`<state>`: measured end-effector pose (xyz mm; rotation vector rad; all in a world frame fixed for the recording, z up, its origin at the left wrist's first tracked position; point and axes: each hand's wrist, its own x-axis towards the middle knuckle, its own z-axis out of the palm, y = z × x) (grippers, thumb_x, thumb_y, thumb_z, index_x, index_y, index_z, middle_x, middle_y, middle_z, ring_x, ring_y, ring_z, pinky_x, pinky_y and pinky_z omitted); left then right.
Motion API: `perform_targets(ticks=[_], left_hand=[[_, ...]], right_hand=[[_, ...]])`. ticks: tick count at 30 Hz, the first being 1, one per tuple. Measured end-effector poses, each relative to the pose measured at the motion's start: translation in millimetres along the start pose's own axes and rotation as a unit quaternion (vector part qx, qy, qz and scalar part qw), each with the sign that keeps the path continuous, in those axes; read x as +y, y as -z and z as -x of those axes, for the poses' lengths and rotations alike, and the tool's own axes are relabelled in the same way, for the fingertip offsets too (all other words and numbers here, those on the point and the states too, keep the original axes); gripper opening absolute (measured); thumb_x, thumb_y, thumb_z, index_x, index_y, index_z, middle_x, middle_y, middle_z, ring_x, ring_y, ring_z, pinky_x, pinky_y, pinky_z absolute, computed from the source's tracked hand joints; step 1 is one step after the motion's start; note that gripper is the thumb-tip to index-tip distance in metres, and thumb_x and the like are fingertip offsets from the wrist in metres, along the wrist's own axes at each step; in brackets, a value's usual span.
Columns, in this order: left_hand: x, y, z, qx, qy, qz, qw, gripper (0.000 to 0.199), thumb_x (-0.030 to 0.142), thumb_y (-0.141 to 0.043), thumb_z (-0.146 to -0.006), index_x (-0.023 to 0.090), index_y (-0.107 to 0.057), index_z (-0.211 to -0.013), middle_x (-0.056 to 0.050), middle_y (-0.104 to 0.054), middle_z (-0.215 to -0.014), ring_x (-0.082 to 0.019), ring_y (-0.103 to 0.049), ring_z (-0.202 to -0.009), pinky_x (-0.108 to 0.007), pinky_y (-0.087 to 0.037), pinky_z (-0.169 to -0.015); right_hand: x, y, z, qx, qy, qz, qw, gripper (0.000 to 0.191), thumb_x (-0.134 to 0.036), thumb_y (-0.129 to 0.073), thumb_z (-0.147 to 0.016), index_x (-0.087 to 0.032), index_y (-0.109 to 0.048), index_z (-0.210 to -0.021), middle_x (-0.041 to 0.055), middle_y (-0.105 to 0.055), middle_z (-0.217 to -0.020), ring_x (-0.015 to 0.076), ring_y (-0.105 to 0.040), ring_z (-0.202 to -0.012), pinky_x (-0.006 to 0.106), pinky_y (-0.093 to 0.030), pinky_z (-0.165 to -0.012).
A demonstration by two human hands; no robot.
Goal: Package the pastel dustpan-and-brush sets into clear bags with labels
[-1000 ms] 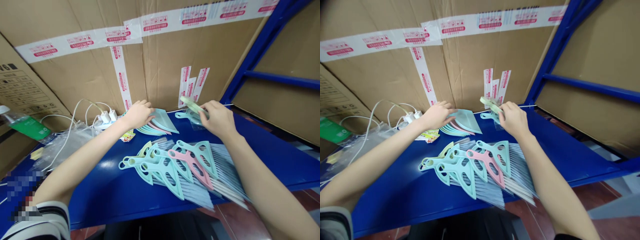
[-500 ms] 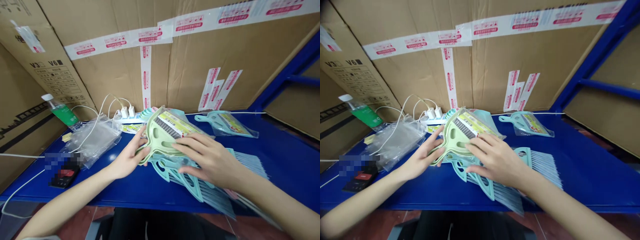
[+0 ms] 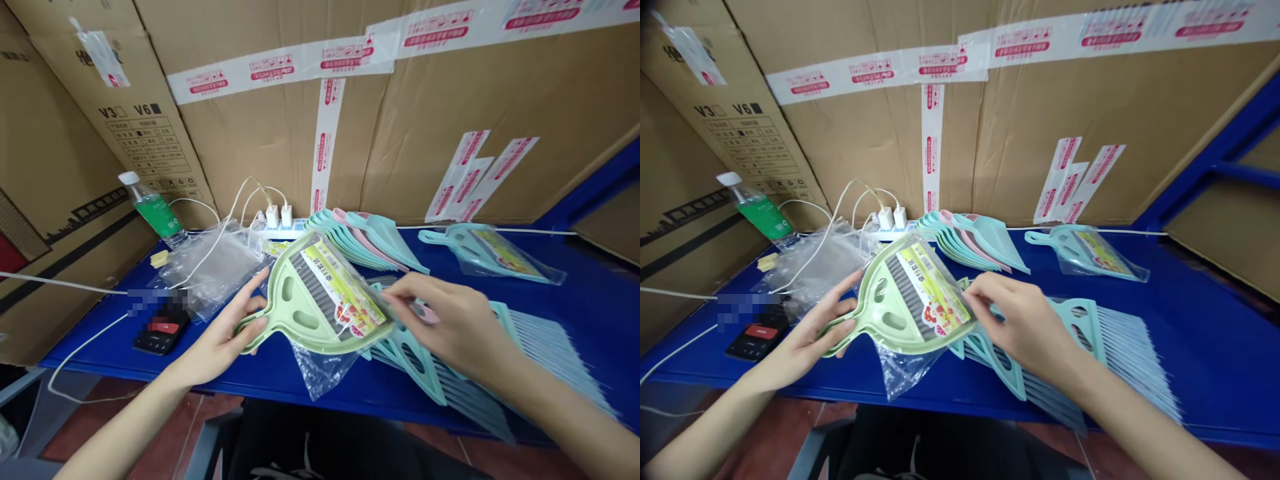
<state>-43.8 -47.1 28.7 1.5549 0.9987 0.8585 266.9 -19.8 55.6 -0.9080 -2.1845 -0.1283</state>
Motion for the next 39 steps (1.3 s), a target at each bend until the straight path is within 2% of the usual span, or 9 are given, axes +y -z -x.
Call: perform_targets(ticks=[4, 6, 10, 12, 14, 19, 25, 30, 39], left_hand=[[-3, 14.6, 12, 0.008, -0.006, 0.001, 1.0, 0.054, 0.041, -0.052, -0.096, 0.045, -0.033, -0.147, -0.004, -0.059, -0.105, -0.008, -0.048, -0.062, -0.018, -0.046, -0.052], [-4, 18.9, 17, 0.023, 0.006, -0.023, 0.999, 0.054, 0.042, -0.052, -0.096, 0.041, -0.034, -0.147, -0.006, -0.061, -0.111, -0.009, -0.05, -0.063, -0.018, -0.047, -0.053], [-2, 19.4, 18, 0.046, 0.013, -0.095, 0.994, 0.053, 0.043, -0.053, -0.095, 0.032, -0.041, -0.146, -0.006, -0.065, -0.11, -0.015, -0.06, -0.083, -0.023, -0.053, -0.073], [0, 18.1, 17, 0.043, 0.003, -0.117, 0.992, 0.053, 0.042, -0.053, -0.095, 0.028, -0.043, -0.145, -0.006, -0.066, -0.107, -0.018, -0.062, -0.093, -0.026, -0.052, -0.083], [3, 17.4, 15, 0.037, -0.001, -0.131, 0.991, 0.053, 0.041, -0.052, -0.095, 0.026, -0.044, -0.145, -0.006, -0.067, -0.107, -0.019, -0.062, -0.096, -0.027, -0.051, -0.085], [5, 18.1, 11, 0.034, 0.0, -0.146, 0.989, 0.047, 0.038, -0.051, -0.096, 0.027, -0.047, -0.141, -0.004, -0.067, -0.102, -0.016, -0.062, -0.092, -0.025, -0.049, -0.085], [3, 18.2, 8, 0.025, 0.012, -0.122, 0.992, 0.046, 0.039, -0.051, -0.096, 0.027, -0.046, -0.14, -0.004, -0.066, -0.102, -0.015, -0.06, -0.084, -0.024, -0.05, -0.079], [2, 20.6, 7, 0.021, 0.016, -0.102, 0.994, 0.047, 0.04, -0.053, -0.094, 0.026, -0.049, -0.139, -0.006, -0.068, -0.108, -0.017, -0.062, -0.089, -0.026, -0.05, -0.082], [-1, 23.1, 11, 0.014, 0.033, -0.115, 0.993, 0.048, 0.041, -0.053, -0.094, 0.026, -0.049, -0.139, -0.006, -0.068, -0.109, -0.02, -0.063, -0.103, -0.028, -0.049, -0.092]], right_hand=[[11, 0, 5, -0.041, -0.131, -0.087, 0.987, 0.022, -0.023, -0.048, -0.094, -0.026, -0.046, -0.072, -0.006, -0.052, -0.051, 0.012, -0.049, -0.041, 0.023, -0.04, -0.04], [14, -2, 7, -0.046, -0.125, -0.084, 0.988, 0.018, -0.023, -0.047, -0.093, -0.027, -0.045, -0.075, -0.0047, -0.053, -0.054, 0.0131, -0.051, -0.043, 0.024, -0.04, -0.04], [-1, -8, 1, 0.053, -0.028, 0.038, 0.997, 0.012, -0.014, -0.048, -0.09, -0.025, -0.053, -0.091, 0.0023, -0.063, -0.075, 0.0178, -0.062, -0.067, 0.029, -0.048, -0.06], [-10, -10, -6, 0.011, 0.002, 0.018, 1.0, 0.014, -0.014, -0.047, -0.092, -0.024, -0.057, -0.096, 0.0036, -0.067, -0.08, 0.0185, -0.063, -0.074, 0.031, -0.048, -0.067], [-14, -12, -13, -0.059, -0.048, -0.049, 0.996, 0.012, -0.022, -0.047, -0.093, -0.022, -0.059, -0.096, 0.0032, -0.067, -0.078, 0.0175, -0.062, -0.069, 0.03, -0.048, -0.063], [-7, -20, -22, -0.174, -0.207, -0.216, 0.938, 0.025, -0.044, -0.048, -0.09, -0.022, -0.06, -0.087, -0.001, -0.058, -0.065, 0.0148, -0.053, -0.058, 0.028, -0.042, -0.053], [-4, -24, -26, -0.172, -0.25, -0.311, 0.901, 0.023, -0.043, -0.055, -0.083, -0.022, -0.058, -0.075, -0.001, -0.055, -0.067, 0.0133, -0.049, -0.06, 0.028, -0.042, -0.057], [7, -24, -28, -0.229, -0.238, -0.402, 0.854, 0.03, -0.047, -0.052, -0.088, -0.023, -0.07, -0.092, 0.0017, -0.059, -0.077, 0.016, -0.055, -0.074, 0.031, -0.046, -0.069], [-3, -44, -29, -0.259, -0.205, -0.25, 0.91, 0.06, -0.023, -0.065, -0.081, -0.032, -0.055, -0.139, -0.0022, -0.045, -0.079, 0.0123, -0.041, -0.062, 0.027, -0.041, -0.06]])
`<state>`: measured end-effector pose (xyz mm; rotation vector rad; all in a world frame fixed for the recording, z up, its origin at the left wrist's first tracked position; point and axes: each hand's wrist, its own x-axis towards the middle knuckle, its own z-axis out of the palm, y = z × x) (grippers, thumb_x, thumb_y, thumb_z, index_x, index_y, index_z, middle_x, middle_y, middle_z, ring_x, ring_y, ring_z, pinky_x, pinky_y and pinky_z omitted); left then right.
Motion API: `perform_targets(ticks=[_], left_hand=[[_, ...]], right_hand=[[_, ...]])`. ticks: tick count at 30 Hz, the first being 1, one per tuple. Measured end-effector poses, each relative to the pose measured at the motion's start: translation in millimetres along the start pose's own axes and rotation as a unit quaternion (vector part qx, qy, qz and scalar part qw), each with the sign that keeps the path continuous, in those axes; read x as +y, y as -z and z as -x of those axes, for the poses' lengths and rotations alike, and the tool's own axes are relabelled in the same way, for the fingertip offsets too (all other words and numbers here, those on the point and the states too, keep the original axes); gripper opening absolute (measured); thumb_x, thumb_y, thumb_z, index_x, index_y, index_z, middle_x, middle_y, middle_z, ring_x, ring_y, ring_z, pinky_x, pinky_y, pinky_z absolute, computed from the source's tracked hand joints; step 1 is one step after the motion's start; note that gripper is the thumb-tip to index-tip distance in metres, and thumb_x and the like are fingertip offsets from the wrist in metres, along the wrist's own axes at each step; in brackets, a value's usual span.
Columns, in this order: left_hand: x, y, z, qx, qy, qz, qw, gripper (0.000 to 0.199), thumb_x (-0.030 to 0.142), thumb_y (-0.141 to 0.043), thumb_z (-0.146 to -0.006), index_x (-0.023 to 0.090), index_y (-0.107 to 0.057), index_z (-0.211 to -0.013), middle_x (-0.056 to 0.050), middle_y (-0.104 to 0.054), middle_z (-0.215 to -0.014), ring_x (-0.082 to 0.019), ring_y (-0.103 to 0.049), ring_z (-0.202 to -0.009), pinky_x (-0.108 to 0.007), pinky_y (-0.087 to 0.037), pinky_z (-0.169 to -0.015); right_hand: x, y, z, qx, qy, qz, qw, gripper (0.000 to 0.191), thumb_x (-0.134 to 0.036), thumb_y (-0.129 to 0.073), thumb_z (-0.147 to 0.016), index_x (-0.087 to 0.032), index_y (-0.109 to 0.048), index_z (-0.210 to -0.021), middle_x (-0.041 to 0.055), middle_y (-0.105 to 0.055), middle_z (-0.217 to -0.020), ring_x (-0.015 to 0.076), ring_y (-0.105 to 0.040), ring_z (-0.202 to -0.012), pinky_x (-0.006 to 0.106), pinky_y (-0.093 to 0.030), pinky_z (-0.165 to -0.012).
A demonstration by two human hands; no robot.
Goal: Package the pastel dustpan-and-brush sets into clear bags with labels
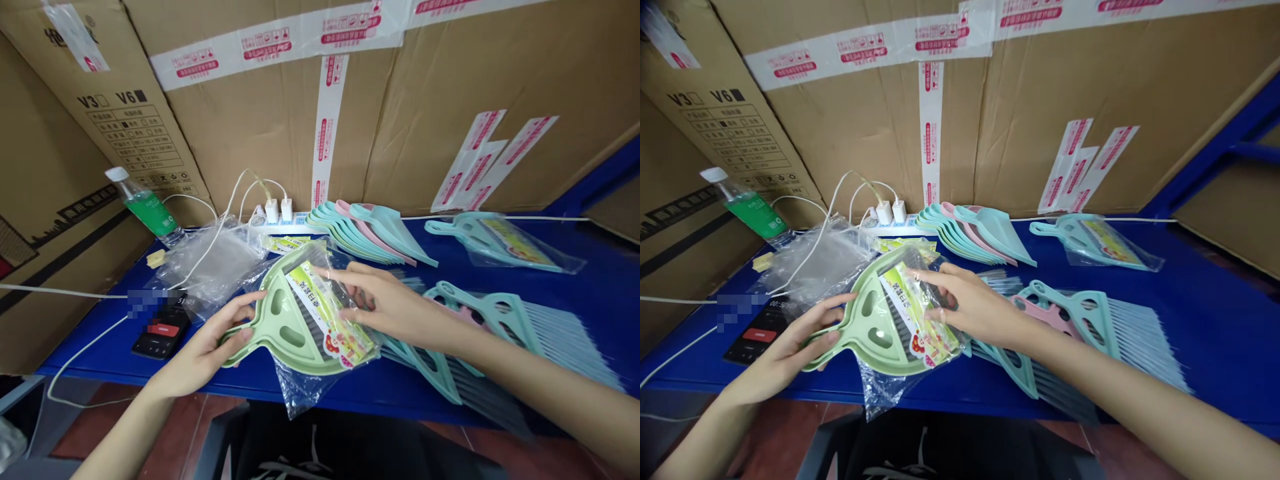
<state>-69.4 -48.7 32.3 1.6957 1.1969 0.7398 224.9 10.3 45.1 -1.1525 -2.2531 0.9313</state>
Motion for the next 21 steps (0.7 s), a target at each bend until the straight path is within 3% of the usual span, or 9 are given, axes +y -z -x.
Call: perform_targets(ticks=[3, 7, 11, 15, 18, 21], left_hand=[[-6, 2.9, 7, 0.016, 0.015, -0.007, 1.0, 0.05, 0.045, -0.055, -0.093, 0.025, -0.05, -0.139, -0.007, -0.069, -0.107, -0.021, -0.063, -0.101, -0.028, -0.05, -0.09], [-13, 5.5, 22, 0.074, 0.053, 0.017, 0.996, 0.054, 0.053, -0.058, -0.089, 0.027, -0.053, -0.136, -0.006, -0.069, -0.11, -0.024, -0.062, -0.105, -0.033, -0.05, -0.095], [-17, 11.4, 43, 0.16, 0.113, 0.034, 0.98, 0.06, 0.059, -0.06, -0.085, 0.028, -0.054, -0.135, -0.006, -0.068, -0.115, -0.024, -0.063, -0.103, -0.032, -0.051, -0.093], [-18, 20.4, 62, 0.182, 0.131, 0.01, 0.975, 0.062, 0.062, -0.06, -0.084, 0.028, -0.054, -0.135, -0.007, -0.068, -0.115, -0.027, -0.063, -0.106, -0.033, -0.053, -0.093], [-17, 22.8, 71, 0.214, 0.12, -0.002, 0.969, 0.058, 0.06, -0.057, -0.086, 0.029, -0.054, -0.134, -0.007, -0.066, -0.119, -0.027, -0.061, -0.109, -0.034, -0.051, -0.096], [-17, 23.2, 75, 0.224, 0.119, -0.007, 0.967, 0.056, 0.059, -0.055, -0.087, 0.03, -0.053, -0.135, -0.006, -0.066, -0.12, -0.025, -0.063, -0.102, -0.036, -0.052, -0.096]], right_hand=[[0, -5, -8, -0.002, 0.005, -0.032, 0.999, 0.065, -0.012, -0.06, -0.078, -0.026, -0.053, -0.141, -0.0018, -0.049, -0.08, 0.0107, -0.044, -0.06, 0.025, -0.041, -0.056], [3, 0, -28, -0.016, 0.005, -0.065, 0.998, 0.058, -0.013, -0.057, -0.079, -0.017, -0.055, -0.138, 0.0026, -0.059, -0.088, 0.0091, -0.053, -0.059, 0.023, -0.045, -0.053], [7, 13, -63, 0.052, 0.004, 0.051, 0.997, 0.053, -0.007, -0.053, -0.079, -0.016, -0.06, -0.131, 0.0045, -0.069, -0.09, 0.0107, -0.059, -0.06, 0.024, -0.049, -0.055], [19, 13, -103, 0.079, -0.005, 0.108, 0.991, 0.041, -0.002, -0.052, -0.08, -0.015, -0.07, -0.115, 0.0026, -0.071, -0.081, 0.0127, -0.063, -0.063, 0.029, -0.052, -0.068], [28, 5, -125, 0.066, -0.007, 0.139, 0.988, 0.022, -0.016, -0.059, -0.089, -0.015, -0.068, -0.109, 0.003, -0.07, -0.087, 0.015, -0.065, -0.073, 0.034, -0.054, -0.075], [29, 0, -135, 0.059, 0.0, 0.163, 0.985, 0.024, -0.033, -0.061, -0.093, -0.016, -0.064, -0.111, 0.0063, -0.067, -0.108, 0.0182, -0.065, -0.09, 0.04, -0.055, -0.08]])
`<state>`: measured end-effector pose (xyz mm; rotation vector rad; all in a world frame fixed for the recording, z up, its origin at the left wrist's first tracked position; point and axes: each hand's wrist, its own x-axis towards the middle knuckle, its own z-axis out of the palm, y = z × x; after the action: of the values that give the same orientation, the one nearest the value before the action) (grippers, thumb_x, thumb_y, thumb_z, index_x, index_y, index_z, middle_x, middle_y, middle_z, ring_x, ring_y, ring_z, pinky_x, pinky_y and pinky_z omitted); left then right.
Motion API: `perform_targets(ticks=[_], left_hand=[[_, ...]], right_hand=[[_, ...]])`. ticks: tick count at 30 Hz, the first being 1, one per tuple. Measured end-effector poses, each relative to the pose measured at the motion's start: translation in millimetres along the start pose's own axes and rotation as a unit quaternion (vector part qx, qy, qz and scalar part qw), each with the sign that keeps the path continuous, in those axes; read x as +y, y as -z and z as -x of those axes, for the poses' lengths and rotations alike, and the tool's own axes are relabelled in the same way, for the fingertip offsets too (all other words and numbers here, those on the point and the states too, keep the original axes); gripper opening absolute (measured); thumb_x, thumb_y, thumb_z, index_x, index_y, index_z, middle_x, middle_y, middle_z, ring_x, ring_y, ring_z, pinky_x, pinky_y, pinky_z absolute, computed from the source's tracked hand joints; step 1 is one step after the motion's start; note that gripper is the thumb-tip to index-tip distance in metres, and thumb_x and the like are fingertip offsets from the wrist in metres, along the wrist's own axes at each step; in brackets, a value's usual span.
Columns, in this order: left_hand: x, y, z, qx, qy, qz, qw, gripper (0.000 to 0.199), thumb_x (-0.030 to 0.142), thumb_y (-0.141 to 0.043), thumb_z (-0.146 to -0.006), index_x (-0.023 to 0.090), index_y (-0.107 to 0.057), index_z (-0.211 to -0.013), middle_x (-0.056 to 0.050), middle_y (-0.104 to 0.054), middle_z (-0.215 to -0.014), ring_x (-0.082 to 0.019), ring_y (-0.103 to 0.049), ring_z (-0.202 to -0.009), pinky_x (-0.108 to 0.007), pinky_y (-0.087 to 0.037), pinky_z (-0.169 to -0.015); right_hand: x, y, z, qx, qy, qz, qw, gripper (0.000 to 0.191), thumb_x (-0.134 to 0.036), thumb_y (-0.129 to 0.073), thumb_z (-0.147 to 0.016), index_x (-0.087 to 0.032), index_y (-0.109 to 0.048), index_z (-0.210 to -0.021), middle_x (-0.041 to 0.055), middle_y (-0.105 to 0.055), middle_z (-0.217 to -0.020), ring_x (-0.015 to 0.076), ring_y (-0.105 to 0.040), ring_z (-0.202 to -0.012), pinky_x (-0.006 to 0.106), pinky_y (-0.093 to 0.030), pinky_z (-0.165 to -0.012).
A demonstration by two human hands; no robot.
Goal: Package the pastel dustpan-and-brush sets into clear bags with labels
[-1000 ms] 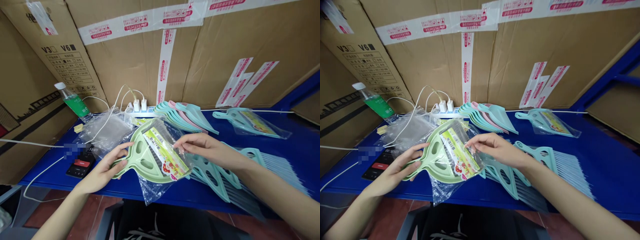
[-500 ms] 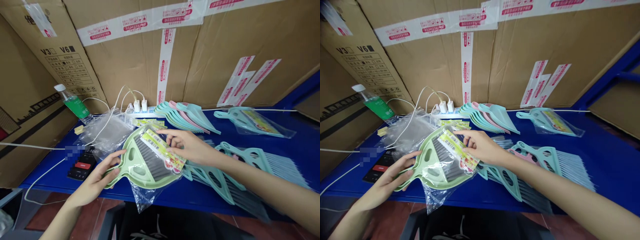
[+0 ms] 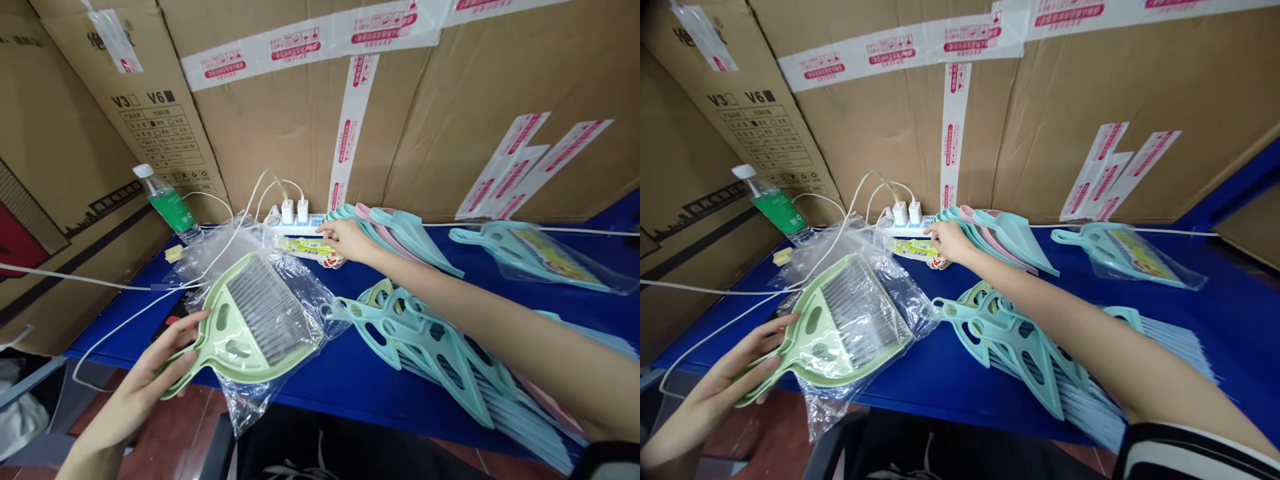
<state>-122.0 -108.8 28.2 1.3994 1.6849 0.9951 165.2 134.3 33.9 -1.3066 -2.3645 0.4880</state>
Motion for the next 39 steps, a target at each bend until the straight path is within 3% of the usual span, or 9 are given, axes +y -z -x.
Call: perform_targets(ticks=[6, 11, 20, 23, 25, 28, 33, 36, 39], left_hand=[[1, -3.0, -9, -0.028, 0.001, 0.002, 1.0, 0.053, 0.055, -0.056, -0.088, 0.03, -0.052, -0.135, -0.006, -0.068, -0.111, -0.016, -0.058, -0.069, -0.031, -0.056, -0.078], [2, -12.1, -24, -0.076, -0.024, 0.023, 0.997, 0.049, 0.054, -0.057, -0.089, 0.03, -0.054, -0.132, -0.006, -0.069, -0.112, -0.02, -0.063, -0.081, -0.032, -0.055, -0.08], [27, -37.6, -49, -0.234, -0.137, 0.007, 0.963, 0.04, 0.042, -0.055, -0.094, 0.022, -0.057, -0.129, -0.01, -0.071, -0.107, -0.021, -0.066, -0.095, -0.028, -0.054, -0.082], [39, -51.8, -45, -0.184, -0.208, -0.078, 0.957, 0.037, 0.039, -0.047, -0.098, 0.022, -0.059, -0.129, -0.009, -0.071, -0.109, -0.02, -0.066, -0.096, -0.032, -0.054, -0.087], [45, -63.1, -38, -0.08, -0.307, -0.179, 0.931, 0.04, 0.043, -0.047, -0.098, 0.024, -0.059, -0.131, -0.011, -0.067, -0.122, -0.025, -0.063, -0.11, -0.042, -0.048, -0.101], [50, -83.8, -24, -0.042, -0.498, -0.306, 0.811, 0.053, 0.049, -0.059, -0.09, 0.024, -0.055, -0.136, -0.013, -0.059, -0.137, -0.034, -0.05, -0.131, -0.058, -0.029, -0.115], [53, -104.8, -24, -0.083, -0.651, -0.309, 0.688, 0.039, 0.006, -0.037, -0.096, 0.006, -0.057, -0.13, -0.013, -0.066, -0.129, -0.02, -0.05, -0.134, -0.037, -0.033, -0.118], [51, -90.7, -40, -0.085, -0.663, -0.307, 0.677, 0.041, 0.008, -0.037, -0.097, 0.009, -0.056, -0.132, -0.012, -0.065, -0.129, -0.021, -0.052, -0.131, -0.036, -0.042, -0.113], [48, -61.9, -59, -0.096, -0.548, -0.378, 0.74, 0.041, 0.009, -0.04, -0.095, 0.017, -0.062, -0.128, -0.009, -0.065, -0.13, -0.022, -0.056, -0.128, -0.037, -0.047, -0.109]], right_hand=[[-31, 15, 32, 0.058, 0.063, 0.013, 0.996, 0.024, -0.011, -0.05, -0.089, -0.017, -0.073, -0.091, 0.0123, -0.069, -0.103, 0.0269, -0.059, -0.107, 0.043, -0.045, -0.092], [-49, 26, 102, 0.035, 0.108, -0.09, 0.989, 0.029, -0.03, -0.047, -0.093, -0.019, -0.07, -0.108, 0.0051, -0.069, -0.086, 0.0154, -0.058, -0.065, 0.031, -0.047, -0.062], [-31, 33, 156, -0.154, -0.085, -0.309, 0.935, 0.05, -0.051, -0.052, -0.087, -0.021, -0.054, -0.128, 0.0036, -0.068, -0.083, 0.0195, -0.065, -0.075, 0.033, -0.054, -0.069], [-25, 31, 162, -0.139, -0.115, -0.373, 0.91, 0.059, -0.061, -0.06, -0.08, -0.025, -0.055, -0.126, 0.0059, -0.071, -0.093, 0.0236, -0.067, -0.088, 0.038, -0.056, -0.079], [-21, 29, 168, -0.09, -0.155, -0.394, 0.901, 0.071, -0.068, -0.064, -0.073, -0.025, -0.053, -0.128, 0.0086, -0.071, -0.101, 0.0259, -0.068, -0.092, 0.039, -0.057, -0.078], [-18, 27, 178, -0.038, -0.215, -0.435, 0.874, 0.084, -0.073, -0.066, -0.068, -0.025, -0.049, -0.134, 0.011, -0.072, -0.106, 0.0278, -0.069, -0.091, 0.042, -0.059, -0.074], [-20, 32, 195, -0.025, -0.266, -0.479, 0.836, 0.071, -0.065, -0.071, -0.069, -0.031, -0.055, -0.128, 0.0109, -0.072, -0.108, 0.0307, -0.069, -0.096, 0.046, -0.058, -0.084], [2, 42, 217, 0.033, -0.292, -0.443, 0.847, 0.058, -0.059, -0.07, -0.071, -0.036, -0.06, -0.124, 0.012, -0.07, -0.116, 0.0336, -0.066, -0.104, 0.046, -0.057, -0.089], [56, 52, 259, 0.11, -0.276, -0.409, 0.863, 0.053, -0.058, -0.066, -0.074, -0.046, -0.056, -0.125, 0.0104, -0.072, -0.11, 0.0355, -0.066, -0.103, 0.047, -0.058, -0.082]])
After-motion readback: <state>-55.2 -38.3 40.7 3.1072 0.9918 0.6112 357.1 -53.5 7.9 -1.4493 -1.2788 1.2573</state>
